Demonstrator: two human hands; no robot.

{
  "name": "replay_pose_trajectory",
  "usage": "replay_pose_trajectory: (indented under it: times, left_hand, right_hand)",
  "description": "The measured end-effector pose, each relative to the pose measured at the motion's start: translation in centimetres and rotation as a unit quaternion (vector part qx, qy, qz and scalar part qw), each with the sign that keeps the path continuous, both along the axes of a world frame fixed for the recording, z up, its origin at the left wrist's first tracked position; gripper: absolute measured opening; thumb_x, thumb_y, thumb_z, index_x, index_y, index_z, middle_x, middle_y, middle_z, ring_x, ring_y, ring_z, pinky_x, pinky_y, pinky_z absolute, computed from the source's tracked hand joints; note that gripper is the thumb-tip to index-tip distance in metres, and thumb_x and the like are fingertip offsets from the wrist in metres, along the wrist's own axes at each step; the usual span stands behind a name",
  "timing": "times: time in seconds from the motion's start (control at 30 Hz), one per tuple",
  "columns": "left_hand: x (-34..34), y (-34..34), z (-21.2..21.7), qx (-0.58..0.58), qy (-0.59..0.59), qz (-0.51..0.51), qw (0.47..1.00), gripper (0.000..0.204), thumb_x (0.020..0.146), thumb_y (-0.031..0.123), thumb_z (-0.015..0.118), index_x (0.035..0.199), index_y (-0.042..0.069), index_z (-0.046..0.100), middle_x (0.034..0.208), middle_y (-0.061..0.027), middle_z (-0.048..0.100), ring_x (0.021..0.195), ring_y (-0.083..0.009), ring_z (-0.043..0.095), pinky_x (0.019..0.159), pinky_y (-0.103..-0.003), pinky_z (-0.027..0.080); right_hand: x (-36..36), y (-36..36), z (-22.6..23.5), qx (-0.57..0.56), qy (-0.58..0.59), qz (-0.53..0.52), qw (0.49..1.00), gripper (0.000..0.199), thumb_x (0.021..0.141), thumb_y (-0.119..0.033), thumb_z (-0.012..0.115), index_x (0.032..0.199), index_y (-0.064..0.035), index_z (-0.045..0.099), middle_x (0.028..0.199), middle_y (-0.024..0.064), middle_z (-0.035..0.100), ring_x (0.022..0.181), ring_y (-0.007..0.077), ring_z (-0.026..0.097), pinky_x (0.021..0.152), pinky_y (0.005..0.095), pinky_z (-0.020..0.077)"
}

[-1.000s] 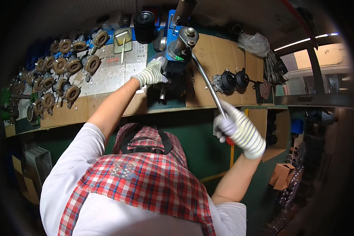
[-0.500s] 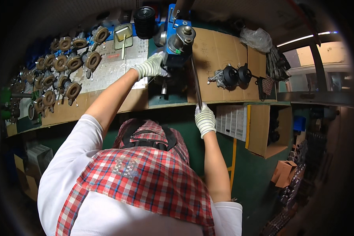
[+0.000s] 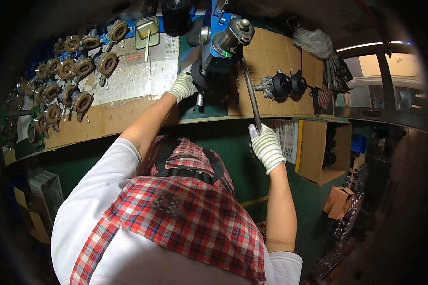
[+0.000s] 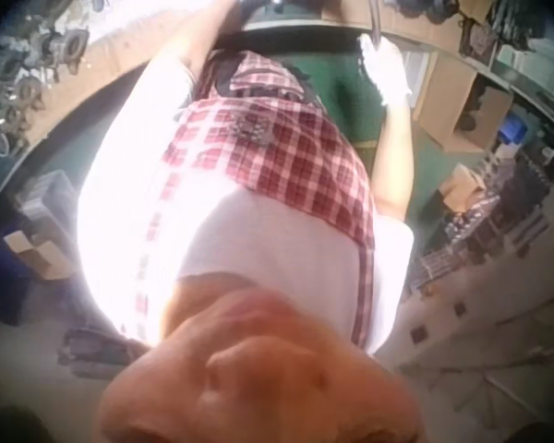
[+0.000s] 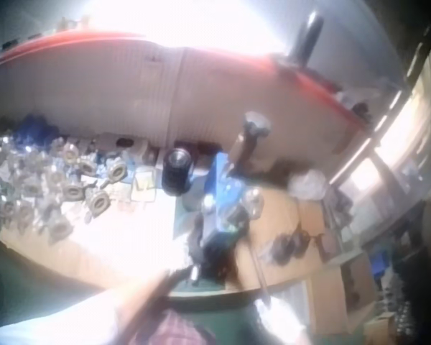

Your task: The person retrieves black circular components from a cardboard box and repeatedly places them into a blue press machine, operating the lever to press them onto metal shafts. The person then removes the assembled units and places them on the workbench, repeating the cycle with additional components.

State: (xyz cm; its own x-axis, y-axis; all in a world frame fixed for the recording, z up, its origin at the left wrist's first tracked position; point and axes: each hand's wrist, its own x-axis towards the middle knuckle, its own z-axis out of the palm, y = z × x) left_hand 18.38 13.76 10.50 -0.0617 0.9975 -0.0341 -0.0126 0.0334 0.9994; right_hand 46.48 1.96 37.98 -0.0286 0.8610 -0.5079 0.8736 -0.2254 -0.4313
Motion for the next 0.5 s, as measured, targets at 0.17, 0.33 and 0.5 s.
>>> replay_pose_trajectory:
  times: [0.17,0.33,0.5]
  left_hand:
    - [0.3,2.9,-3.8,-0.004,-0.197,-0.058,0.979,0.068,0.065,0.022,0.092,0.123,0.004,0.063,0.113,-0.0137,0.071,0.101,-0.0239,0.067,0.091,-0.035,0.054]
    - [-0.8,3.6,-6.1,-0.015,-0.218,-0.030,0.975,0.065,0.068,0.016,0.091,0.125,0.005,0.060,0.114,-0.0087,0.070,0.100,-0.0181,0.065,0.091,-0.034,0.054]
    - [-0.1,2.0,-2.6,-0.072,-0.333,-0.064,0.938,0.065,0.074,0.012,0.087,0.130,0.007,0.054,0.118,-0.0076,0.067,0.103,-0.0194,0.065,0.092,-0.037,0.056]
  right_hand:
    - [1.6,0.1,-4.3,0.142,-0.050,0.094,0.984,0.035,0.102,-0.035,0.056,0.098,-0.0027,0.069,0.072,0.0193,0.068,0.067,0.0386,0.066,0.066,0.0473,0.0530]
    - [1.5,1.3,-6.8,0.058,-0.016,0.025,0.998,0.035,0.101,-0.035,0.055,0.110,-0.0056,0.073,0.100,0.0229,0.072,0.096,0.0433,0.068,0.084,0.0474,0.0546]
    - [0.9,0.9,-7.3,0.074,-0.055,0.020,0.996,0.037,0.102,-0.037,0.054,0.112,-0.0068,0.072,0.100,0.0239,0.072,0.096,0.0451,0.067,0.084,0.0493,0.0547]
